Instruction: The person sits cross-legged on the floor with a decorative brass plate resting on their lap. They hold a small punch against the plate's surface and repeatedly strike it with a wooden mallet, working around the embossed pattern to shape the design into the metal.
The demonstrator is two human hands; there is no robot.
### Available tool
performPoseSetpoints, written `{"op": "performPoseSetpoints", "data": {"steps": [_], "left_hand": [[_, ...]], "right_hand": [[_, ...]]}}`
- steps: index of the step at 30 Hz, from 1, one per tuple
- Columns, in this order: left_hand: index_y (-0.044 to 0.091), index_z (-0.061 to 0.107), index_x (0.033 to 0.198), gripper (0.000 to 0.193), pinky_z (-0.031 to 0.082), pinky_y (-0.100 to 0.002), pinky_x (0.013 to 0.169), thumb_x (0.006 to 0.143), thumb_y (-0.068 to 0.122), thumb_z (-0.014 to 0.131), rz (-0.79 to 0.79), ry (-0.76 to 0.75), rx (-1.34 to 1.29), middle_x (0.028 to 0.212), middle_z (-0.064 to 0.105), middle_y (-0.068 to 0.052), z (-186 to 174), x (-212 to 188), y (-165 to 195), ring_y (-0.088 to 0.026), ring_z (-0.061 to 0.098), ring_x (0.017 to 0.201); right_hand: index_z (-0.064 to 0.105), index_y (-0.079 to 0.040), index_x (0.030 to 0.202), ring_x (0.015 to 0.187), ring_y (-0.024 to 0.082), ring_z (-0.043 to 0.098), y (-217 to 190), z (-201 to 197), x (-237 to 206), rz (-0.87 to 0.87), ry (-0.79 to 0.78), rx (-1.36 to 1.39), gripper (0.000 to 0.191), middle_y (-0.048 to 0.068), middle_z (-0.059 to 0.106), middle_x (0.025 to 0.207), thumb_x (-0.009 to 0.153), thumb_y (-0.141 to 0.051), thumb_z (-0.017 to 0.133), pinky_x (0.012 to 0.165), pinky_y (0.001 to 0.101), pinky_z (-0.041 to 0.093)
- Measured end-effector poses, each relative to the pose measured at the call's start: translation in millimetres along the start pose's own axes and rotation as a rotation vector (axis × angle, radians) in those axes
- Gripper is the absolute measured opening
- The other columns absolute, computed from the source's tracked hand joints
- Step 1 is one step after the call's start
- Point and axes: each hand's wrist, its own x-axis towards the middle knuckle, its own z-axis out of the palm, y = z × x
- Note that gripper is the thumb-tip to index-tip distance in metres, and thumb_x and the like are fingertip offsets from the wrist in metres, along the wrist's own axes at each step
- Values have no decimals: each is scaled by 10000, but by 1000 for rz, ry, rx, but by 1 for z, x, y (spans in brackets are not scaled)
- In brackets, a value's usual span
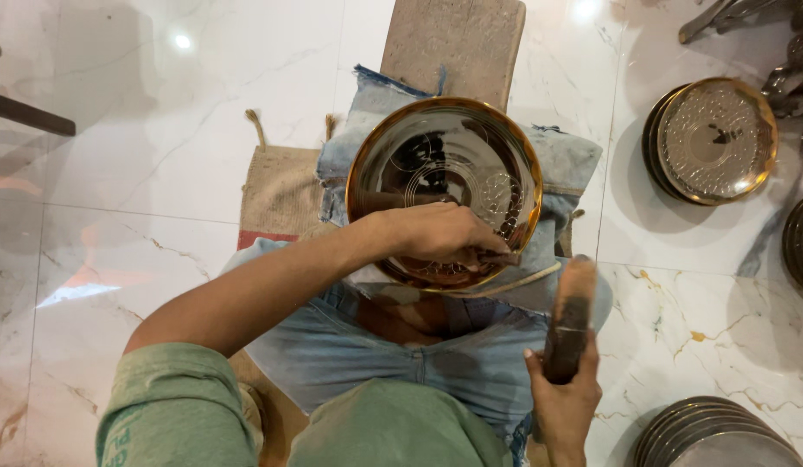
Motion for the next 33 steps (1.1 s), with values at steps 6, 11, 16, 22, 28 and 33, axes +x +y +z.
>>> {"op": "performPoseSetpoints", "data": {"steps": [6,11,16,22,28,33], "left_hand": [[198,646,1350,510,511,-457,906,845,216,719,13,-96,96,1261,716,-24,3,10,-2,-276,682,1121],[147,653,1350,494,565,-447,896,863,174,730,101,115,74,1257,735,-65,12,-1,-15,-309,717,1081],[79,636,1320,509,554,-476,863,842,197,766,23,314,81,1139,731,-132,21,-12,-18,-358,699,1019],[65,638,1322,451,556,-476,818,889,147,731,-66,567,-10,1031,715,-157,37,-29,-8,-362,702,933],[30,567,1191,294,593,-387,777,951,106,719,-288,1264,-280,1004,719,-146,70,-34,18,-297,745,897],[2,554,1081,244,576,-406,748,957,113,733,-515,1325,-358,961,722,-139,88,-27,24,-298,733,853]], "right_hand": [[464,76,1454,1046,319,675,4,9,10,-193,166,5,701,201,688,1174,900,-126,842,960,408,531],[440,-32,1548,993,309,697,-14,-1,30,-37,-52,-124,846,199,709,1090,807,-142,833,896,413,551],[466,-56,1503,1080,335,699,-48,-17,68,-367,-71,-109,787,214,692,1263,809,-161,822,930,404,556],[390,-196,1540,967,352,734,-95,-45,101,-367,-213,-357,831,134,705,1146,821,-217,806,864,461,586],[421,-222,1573,870,396,706,-145,-56,107,-782,-176,-555,815,145,682,1121,837,-228,770,733,509,575],[390,-352,1598,785,272,736,-194,-53,114,-870,-313,-1201,867,90,672,959,824,-186,743,635,414,617]]}}
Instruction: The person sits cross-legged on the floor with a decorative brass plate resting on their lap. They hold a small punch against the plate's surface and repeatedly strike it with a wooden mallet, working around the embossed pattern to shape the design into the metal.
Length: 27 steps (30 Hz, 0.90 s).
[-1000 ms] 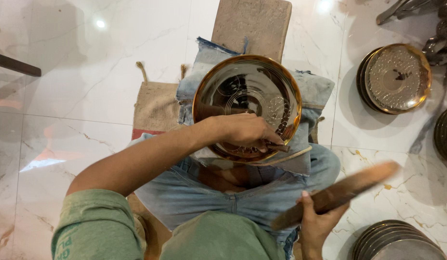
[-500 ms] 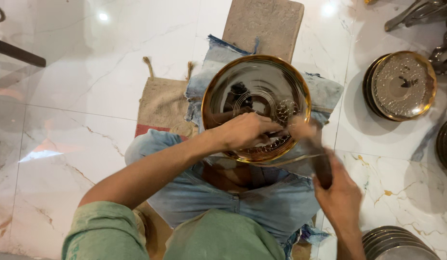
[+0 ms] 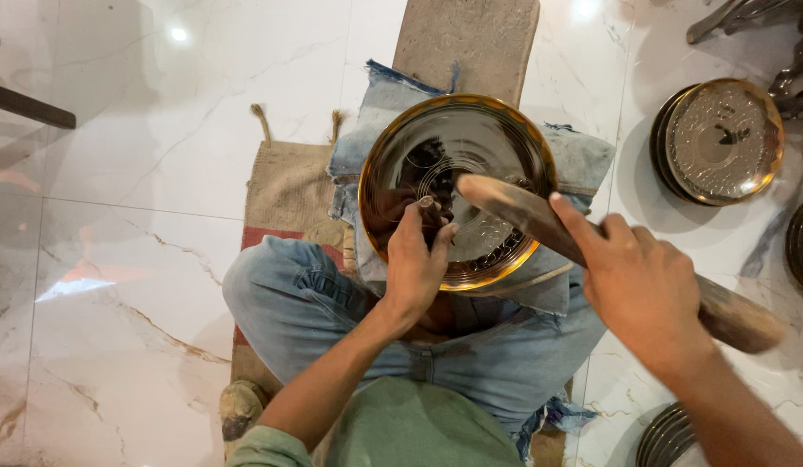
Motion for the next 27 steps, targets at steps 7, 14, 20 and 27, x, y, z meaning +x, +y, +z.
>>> {"op": "performPoseSetpoints", "data": {"steps": [7,14,20,27], "left_hand": [[1,536,1088,222,550,-420,725,978,86,710,104,43,27,916,694,-167,7,-5,-10,-342,707,826],[-17,533,1156,274,555,-414,743,960,62,709,211,45,18,971,674,-188,8,0,-9,-364,700,855],[-8,595,1219,295,539,-455,777,954,70,698,312,-176,112,1025,659,-210,-5,17,-6,-402,674,918],[35,605,1311,478,595,-433,851,840,-36,559,408,-555,90,1099,672,-172,-7,47,-6,-360,714,990]], "right_hand": [[366,-310,1540,769,306,721,-6,-61,24,-205,370,164,801,120,657,964,849,-191,753,595,422,607],[318,-374,1613,800,326,733,-3,-74,28,-235,150,105,949,118,653,953,792,-209,764,598,455,613],[349,-337,1609,784,302,711,16,-47,15,-124,190,189,883,101,663,993,835,-175,744,655,447,597],[383,-221,1606,872,372,671,23,33,-19,147,416,647,795,149,641,1021,904,-209,754,729,493,553]]}}
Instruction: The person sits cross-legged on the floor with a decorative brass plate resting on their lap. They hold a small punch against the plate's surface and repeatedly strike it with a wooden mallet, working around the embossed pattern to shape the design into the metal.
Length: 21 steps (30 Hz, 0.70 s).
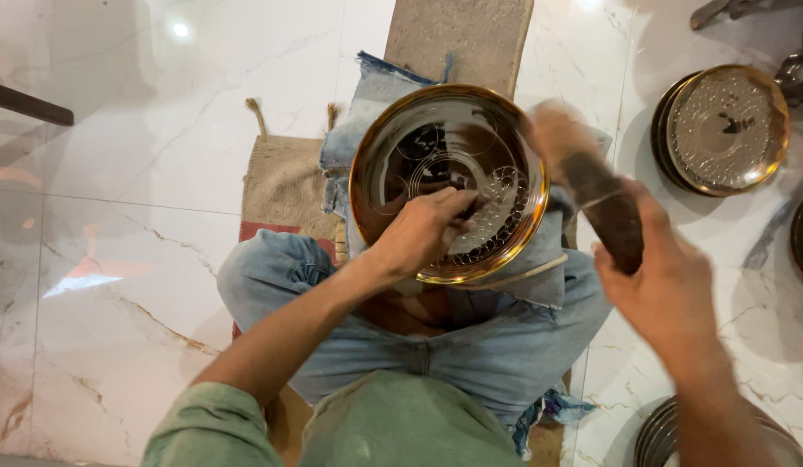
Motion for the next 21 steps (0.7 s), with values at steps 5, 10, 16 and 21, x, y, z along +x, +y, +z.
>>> {"op": "performPoseSetpoints", "data": {"steps": [5,10,16,21], "left_hand": [[59,646,1292,418,562,-467,863,887,134,723,195,-356,129,1172,717,-124,-12,22,-2,-361,703,1028],[68,647,1288,447,554,-462,866,865,164,754,271,-626,156,1231,710,-112,-14,48,1,-337,697,1065],[129,620,1357,468,565,-442,915,896,130,704,174,-649,111,1197,742,-87,-20,53,9,-297,727,1081],[127,625,1345,515,534,-461,915,844,161,742,260,-735,189,1192,736,-75,-18,65,10,-293,697,1088]], "right_hand": [[352,-190,1610,929,276,708,20,52,-63,286,1,227,816,159,675,1125,924,-290,783,831,414,607],[446,-110,1577,1068,387,711,-1,100,-124,393,189,116,803,259,700,1224,881,-240,825,911,480,574],[394,-77,1573,1007,351,715,-17,117,-160,620,155,285,885,250,717,1137,800,-171,815,864,448,559],[356,-84,1595,945,249,697,-13,119,-157,711,188,465,934,174,727,1082,795,-108,838,870,385,548]]}}
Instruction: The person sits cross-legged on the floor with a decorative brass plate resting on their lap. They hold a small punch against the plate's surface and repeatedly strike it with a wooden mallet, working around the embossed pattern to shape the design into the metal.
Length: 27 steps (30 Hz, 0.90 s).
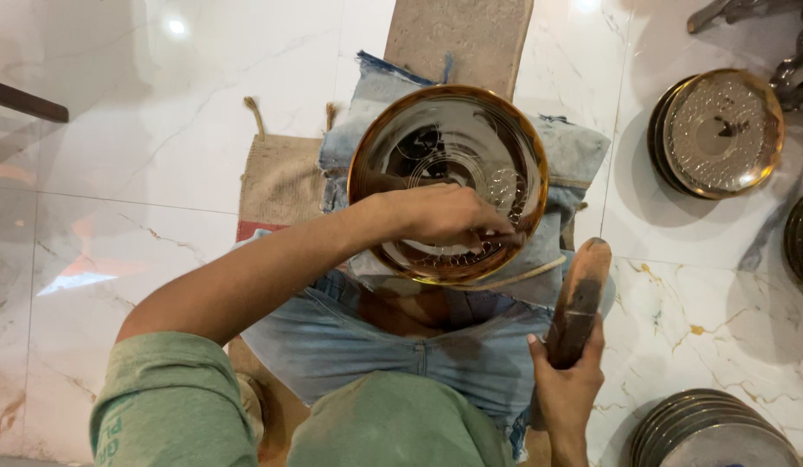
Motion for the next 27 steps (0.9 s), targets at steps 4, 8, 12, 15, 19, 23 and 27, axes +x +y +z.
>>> {"op": "performPoseSetpoints", "data": {"steps": [4,8,12,15,19,23,27], "left_hand": [[132,627,1359,497,552,-456,871,873,163,726,-10,-101,-16,1273,705,-68,1,2,-3,-298,687,1109],[154,644,1368,494,551,-451,888,879,153,715,-6,-135,-2,1249,728,-61,4,2,-8,-296,702,1095],[71,629,1330,527,565,-435,888,824,163,746,117,134,71,1316,689,-113,13,-5,-10,-311,705,1096],[107,638,1371,518,565,-440,878,859,104,712,-75,173,-18,1250,721,-99,19,-18,-10,-300,724,1043],[34,626,1306,476,557,-453,870,841,72,723,-66,440,-8,1183,715,-136,27,-33,-4,-357,697,1056],[24,605,1310,438,552,-448,822,882,58,690,-185,603,-56,1118,700,-153,38,-41,5,-370,692,999],[41,633,1274,362,551,-446,798,924,83,715,-357,747,-190,1034,676,-171,54,-48,16,-367,694,934]], "right_hand": [[225,-70,1622,830,223,665,-2,8,1,9,99,491,957,118,633,997,864,-102,808,793,373,573],[255,-122,1582,853,294,690,-4,13,6,-161,41,-103,943,170,673,965,857,-102,857,781,442,581],[232,-55,1591,965,284,704,-13,5,30,-118,19,207,946,172,633,1150,854,-146,818,878,423,609],[349,-200,1608,833,320,741,-32,-13,63,-159,-194,-618,846,161,711,1059,909,-320,811,810,439,612],[382,-108,1561,994,391,710,-77,-35,94,-514,-154,-297,837,210,678,1193,844,-247,790,841,474,570],[484,-139,1526,915,430,701,-125,-48,117,-636,-243,-592,761,205,692,1154,833,-247,777,789,505,567],[514,-218,1503,887,413,712,-161,-55,128,-719,-267,-632,698,142,693,1112,849,-240,757,749,521,562]]}}
